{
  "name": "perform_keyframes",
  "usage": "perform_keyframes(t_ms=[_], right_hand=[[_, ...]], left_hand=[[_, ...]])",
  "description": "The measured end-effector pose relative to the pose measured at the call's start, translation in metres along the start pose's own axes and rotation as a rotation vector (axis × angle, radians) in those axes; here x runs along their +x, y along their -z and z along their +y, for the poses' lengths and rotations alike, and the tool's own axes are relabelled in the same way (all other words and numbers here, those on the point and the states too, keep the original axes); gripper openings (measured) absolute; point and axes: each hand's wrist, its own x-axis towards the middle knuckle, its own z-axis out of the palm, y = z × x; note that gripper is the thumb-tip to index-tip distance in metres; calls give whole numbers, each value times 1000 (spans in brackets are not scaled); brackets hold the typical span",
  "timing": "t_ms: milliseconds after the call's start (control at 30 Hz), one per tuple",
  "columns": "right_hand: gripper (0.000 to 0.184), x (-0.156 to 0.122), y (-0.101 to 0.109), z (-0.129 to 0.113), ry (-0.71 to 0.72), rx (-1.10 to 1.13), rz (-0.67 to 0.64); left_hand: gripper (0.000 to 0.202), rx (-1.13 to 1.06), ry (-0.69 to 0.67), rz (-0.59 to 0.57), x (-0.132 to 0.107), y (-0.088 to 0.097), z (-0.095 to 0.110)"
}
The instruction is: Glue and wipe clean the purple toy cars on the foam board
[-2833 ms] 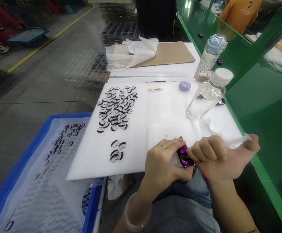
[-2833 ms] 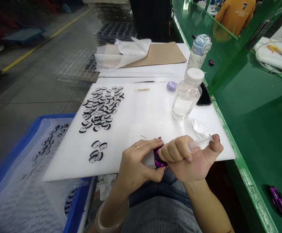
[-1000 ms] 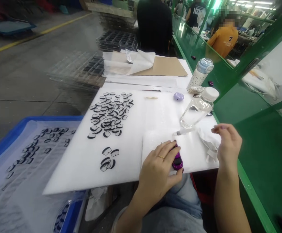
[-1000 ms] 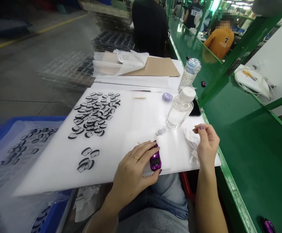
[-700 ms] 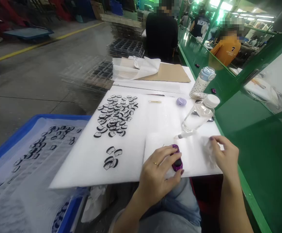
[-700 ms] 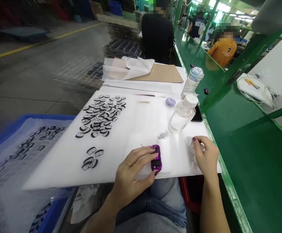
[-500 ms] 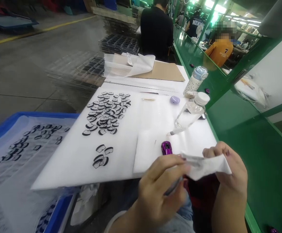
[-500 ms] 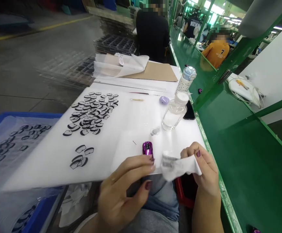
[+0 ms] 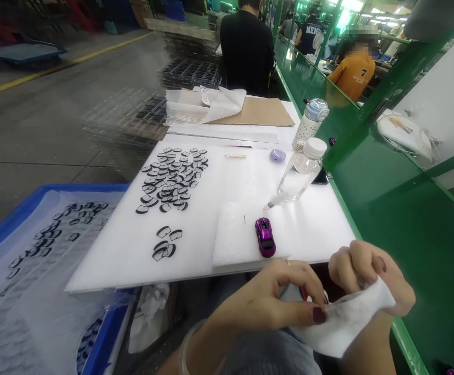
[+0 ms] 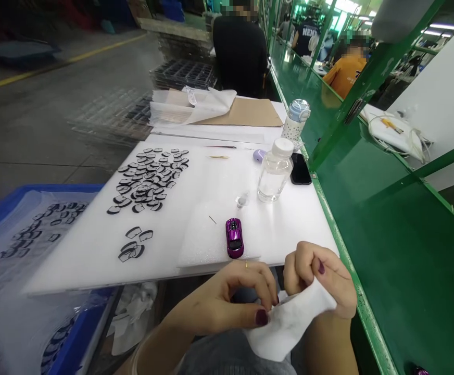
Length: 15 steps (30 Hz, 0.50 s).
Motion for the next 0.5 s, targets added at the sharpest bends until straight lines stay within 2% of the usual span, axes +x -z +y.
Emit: perform_keyframes(t_ms=[67,200,367,433,500], right_hand=[[33,-3,4,0,14,2,20],[34,-6,15,6,36,-36,-5],[32,-10,26,33,-109,-9,55],[56,-9,29,44,-202,-38,-44],[78,-6,29,50,-259,-71,-212]], left_hand=[[15,-83,-23,22,-2,1,-2],[23,-366,43,54,-12,4,-8],[22,-359,99,155,-23,1,-1],[21,-347,111,157,-25,0,6],[22,-318,139,151,-26,0,10]])
